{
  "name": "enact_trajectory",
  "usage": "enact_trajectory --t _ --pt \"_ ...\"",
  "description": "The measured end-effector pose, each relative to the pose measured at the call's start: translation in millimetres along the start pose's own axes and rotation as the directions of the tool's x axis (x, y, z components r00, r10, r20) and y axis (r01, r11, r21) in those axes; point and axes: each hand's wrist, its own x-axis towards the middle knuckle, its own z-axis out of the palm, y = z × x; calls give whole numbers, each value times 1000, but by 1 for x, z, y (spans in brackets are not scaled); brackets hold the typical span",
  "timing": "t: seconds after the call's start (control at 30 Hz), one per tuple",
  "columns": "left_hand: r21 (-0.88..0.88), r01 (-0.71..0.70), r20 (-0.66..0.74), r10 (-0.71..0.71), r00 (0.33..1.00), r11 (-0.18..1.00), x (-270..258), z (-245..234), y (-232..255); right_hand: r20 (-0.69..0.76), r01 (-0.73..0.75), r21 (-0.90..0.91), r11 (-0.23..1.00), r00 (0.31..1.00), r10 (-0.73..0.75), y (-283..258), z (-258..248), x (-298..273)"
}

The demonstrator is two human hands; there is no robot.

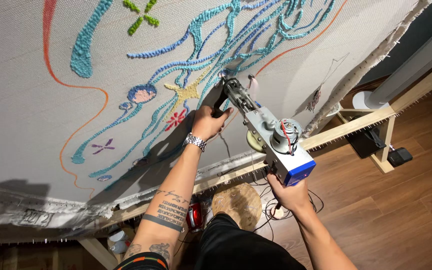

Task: Using a tufting gun to create a patterned rug on a large canvas frame.

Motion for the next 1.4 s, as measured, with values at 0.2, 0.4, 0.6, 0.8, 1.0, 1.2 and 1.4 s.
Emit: enact_trajectory --t 0.2,0.4,0.6,0.8,1.0,1.2,1.4 --pt "-70 -11 7 11 1000 998 -8 -9 14 -25 80 62 995 997 -79 69 0 -12" --pt "-74 -20 0 20 1000 997 -17 -13 24 -41 132 64 989 991 -129 17 3 -4" --pt "-341 48 217 29 976 939 -2 23 -6 -1 -25 109 994 1000 25 -19 -22 0" --pt "-693 172 430 210 878 700 -1 84 -15 0 -194 155 969 980 197 -42 -60 -2" --pt "-743 67 414 380 827 666 -25 97 13 57 -90 296 951 995 77 -75 -95 1" --pt "-703 -27 399 425 812 711 -35 89 38 239 -296 491 819 950 200 -40 -130 -2" --pt "-548 -99 416 374 829 830 -38 78 39 163 -39 462 886 986 -42 -89 -106 3"
